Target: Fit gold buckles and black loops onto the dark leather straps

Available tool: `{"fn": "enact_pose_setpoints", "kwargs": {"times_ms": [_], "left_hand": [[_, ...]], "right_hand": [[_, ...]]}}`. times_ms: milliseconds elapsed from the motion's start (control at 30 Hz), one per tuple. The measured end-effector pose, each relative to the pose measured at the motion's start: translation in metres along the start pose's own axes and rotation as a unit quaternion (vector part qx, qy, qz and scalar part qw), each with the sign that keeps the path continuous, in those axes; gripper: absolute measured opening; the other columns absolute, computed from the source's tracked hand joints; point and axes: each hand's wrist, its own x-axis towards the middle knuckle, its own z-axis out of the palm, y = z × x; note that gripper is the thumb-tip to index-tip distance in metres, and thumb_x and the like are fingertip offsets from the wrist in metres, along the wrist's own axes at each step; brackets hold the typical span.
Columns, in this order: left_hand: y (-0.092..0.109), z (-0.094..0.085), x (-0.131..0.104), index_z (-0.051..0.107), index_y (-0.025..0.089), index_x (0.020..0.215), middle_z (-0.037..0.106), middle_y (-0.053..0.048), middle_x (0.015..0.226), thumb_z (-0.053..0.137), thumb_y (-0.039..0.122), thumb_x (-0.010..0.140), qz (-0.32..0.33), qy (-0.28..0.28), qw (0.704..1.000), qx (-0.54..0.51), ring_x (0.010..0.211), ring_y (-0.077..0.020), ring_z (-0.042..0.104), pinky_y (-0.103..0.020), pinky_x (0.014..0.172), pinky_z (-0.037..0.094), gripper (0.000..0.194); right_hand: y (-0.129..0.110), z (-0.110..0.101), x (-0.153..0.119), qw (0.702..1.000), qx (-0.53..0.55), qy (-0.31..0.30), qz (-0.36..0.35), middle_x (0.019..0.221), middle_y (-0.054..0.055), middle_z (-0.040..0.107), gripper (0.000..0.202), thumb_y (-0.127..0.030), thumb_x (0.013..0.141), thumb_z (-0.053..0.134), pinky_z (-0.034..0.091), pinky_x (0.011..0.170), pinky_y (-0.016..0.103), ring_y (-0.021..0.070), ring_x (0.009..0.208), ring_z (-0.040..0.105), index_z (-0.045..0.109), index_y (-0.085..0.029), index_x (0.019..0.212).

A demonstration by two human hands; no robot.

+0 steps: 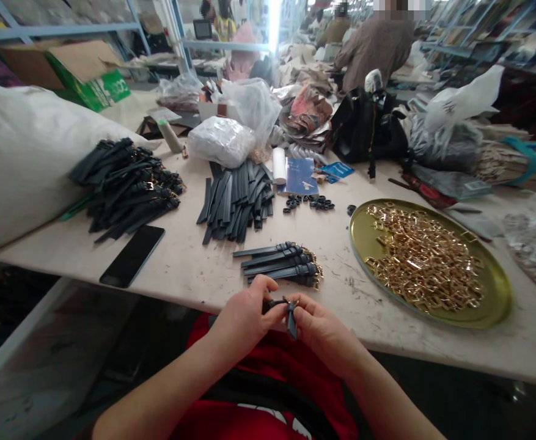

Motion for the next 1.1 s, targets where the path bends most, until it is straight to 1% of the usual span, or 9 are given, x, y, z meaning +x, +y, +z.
{"fn": "enact_pose_setpoints", "kwargs": {"times_ms": [100,200,333,433,567,767,933,1000,1100], "left_hand": [[-0.002,-0.002,0.009,0.053,0.019,0.085,0.062,-0.001,0.076,0.054,0.042,0.075,-0.012,-0.009,0.999,0.037,0.07,-0.018,0.055,-0.028,0.062,0.039,0.024],[-0.004,-0.005,0.014,0.057,0.019,0.082,0.063,0.0,0.078,0.056,0.039,0.075,-0.013,-0.049,0.998,-0.031,0.072,-0.0162,0.055,-0.027,0.064,0.04,0.021],[-0.004,-0.008,0.017,0.057,0.017,0.097,0.061,0.001,0.076,0.051,0.031,0.08,-0.032,-0.15,0.962,-0.226,0.066,-0.0113,0.053,-0.023,0.061,0.041,0.023],[-0.003,-0.01,0.022,0.056,0.014,0.097,0.059,0.0,0.075,0.051,0.029,0.08,-0.058,-0.175,0.936,-0.3,0.064,-0.0098,0.052,-0.023,0.061,0.042,0.023],[-0.005,-0.007,0.03,0.054,0.013,0.095,0.061,-0.001,0.075,0.054,0.027,0.078,-0.078,-0.194,0.915,-0.345,0.061,-0.0084,0.051,-0.021,0.057,0.042,0.022],[-0.019,0.005,0.03,0.053,0.014,0.083,0.061,-0.001,0.073,0.059,0.032,0.074,-0.112,-0.181,0.923,-0.321,0.064,-0.0094,0.052,-0.019,0.055,0.038,0.022],[-0.017,0.0,0.018,0.052,0.014,0.082,0.058,0.002,0.068,0.057,0.023,0.073,-0.124,-0.184,0.912,-0.345,0.059,-0.0072,0.048,-0.018,0.053,0.034,0.014],[-0.013,-0.004,0.014,0.052,0.014,0.082,0.059,0.001,0.07,0.058,0.024,0.072,-0.129,-0.191,0.902,-0.366,0.06,-0.008,0.05,-0.019,0.055,0.036,0.015],[-0.009,-0.006,0.007,0.056,0.013,0.083,0.062,-0.001,0.072,0.059,0.03,0.072,-0.115,-0.2,0.904,-0.359,0.063,-0.0096,0.054,-0.021,0.06,0.04,0.021]], "right_hand": [[-0.003,-0.004,0.006,1.0,0.013,0.014,0.012,0.065,-0.004,0.054,0.03,-0.036,0.064,0.072,0.038,0.056,0.022,0.0094,0.058,0.048,0.049,-0.02,0.076],[-0.009,-0.01,0.012,0.996,-0.074,0.043,-0.016,0.064,-0.004,0.05,0.031,-0.042,0.069,0.067,0.038,0.056,0.022,0.0093,0.058,0.045,0.047,-0.019,0.073],[-0.013,-0.016,0.02,0.937,-0.28,0.151,-0.142,0.062,-0.003,0.047,0.03,-0.043,0.076,0.058,0.037,0.057,0.024,0.0098,0.059,0.045,0.041,-0.019,0.067],[-0.014,-0.016,0.026,0.911,-0.317,0.208,-0.162,0.06,-0.006,0.046,0.026,-0.039,0.075,0.058,0.037,0.051,0.023,0.009,0.053,0.044,0.04,-0.021,0.074],[-0.018,-0.013,0.03,0.946,-0.256,0.162,-0.118,0.057,-0.008,0.046,0.027,-0.041,0.077,0.053,0.035,0.044,0.021,0.0081,0.045,0.044,0.041,-0.021,0.091],[-0.019,-0.013,0.022,0.943,-0.298,0.13,-0.069,0.057,-0.007,0.045,0.026,-0.038,0.072,0.061,0.032,0.046,0.019,0.0069,0.049,0.042,0.045,-0.02,0.082],[-0.015,-0.016,0.015,0.982,-0.172,0.08,-0.013,0.052,-0.008,0.046,0.026,-0.043,0.077,0.055,0.034,0.045,0.019,0.0073,0.045,0.044,0.042,-0.022,0.085],[-0.014,-0.014,0.012,0.972,-0.212,0.096,-0.031,0.052,-0.008,0.045,0.024,-0.042,0.079,0.053,0.034,0.045,0.02,0.008,0.044,0.044,0.044,-0.021,0.085],[-0.012,-0.01,0.001,0.904,-0.389,0.128,-0.125,0.059,-0.004,0.05,0.016,-0.036,0.079,0.052,0.037,0.049,0.021,0.0095,0.051,0.047,0.05,-0.02,0.08]]}}
